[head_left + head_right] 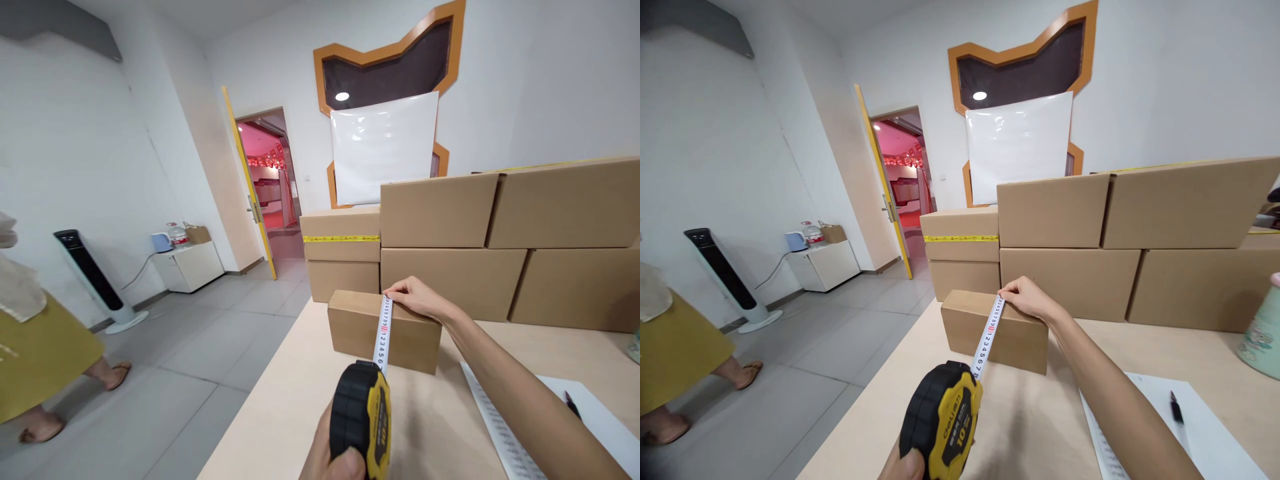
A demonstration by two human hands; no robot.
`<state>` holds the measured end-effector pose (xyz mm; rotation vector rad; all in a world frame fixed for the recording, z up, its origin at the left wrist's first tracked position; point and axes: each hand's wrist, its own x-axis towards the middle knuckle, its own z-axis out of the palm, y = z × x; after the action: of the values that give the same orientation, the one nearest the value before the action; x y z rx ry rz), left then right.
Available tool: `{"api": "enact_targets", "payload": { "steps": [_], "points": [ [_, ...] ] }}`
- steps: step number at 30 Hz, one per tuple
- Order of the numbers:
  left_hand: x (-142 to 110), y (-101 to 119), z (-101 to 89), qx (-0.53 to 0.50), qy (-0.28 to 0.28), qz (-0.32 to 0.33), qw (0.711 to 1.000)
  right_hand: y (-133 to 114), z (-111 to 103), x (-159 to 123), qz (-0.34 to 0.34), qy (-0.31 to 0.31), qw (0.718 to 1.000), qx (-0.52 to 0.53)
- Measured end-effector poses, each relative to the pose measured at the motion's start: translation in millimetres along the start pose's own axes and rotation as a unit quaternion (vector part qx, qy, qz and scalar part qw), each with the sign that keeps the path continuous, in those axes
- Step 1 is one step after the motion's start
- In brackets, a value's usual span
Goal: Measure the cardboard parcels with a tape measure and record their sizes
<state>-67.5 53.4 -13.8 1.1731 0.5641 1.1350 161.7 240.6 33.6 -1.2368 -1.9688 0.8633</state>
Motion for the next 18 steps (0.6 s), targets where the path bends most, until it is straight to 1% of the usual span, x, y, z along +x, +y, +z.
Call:
{"api": "enact_targets", "payload": {
  "steps": [4,6,12,18],
  "points": [
    [-2.5,-3.6,1.3,-0.012,0.025,-0.019,0.999,0.5,0.0,1.0,-0.004,0.005,1.0,-0.007],
    [-3.6,-6.8,1.3,-0.025,0.031,-0.016,0.999,0.9,-0.1,1.4,-0.005,0.002,1.0,-0.006],
    [-3.3,-12.2,-2.3,-0.044,0.003,-0.006,0.999,0.5,-0.3,1.2,-0.003,0.0,1.0,-0.005],
    [-1.3,-7.2,-1.9,-0.021,-0.007,-0.01,1.0,-1.1,0.0,0.4,0.011,0.006,1.0,-0.008]
  ]
}}
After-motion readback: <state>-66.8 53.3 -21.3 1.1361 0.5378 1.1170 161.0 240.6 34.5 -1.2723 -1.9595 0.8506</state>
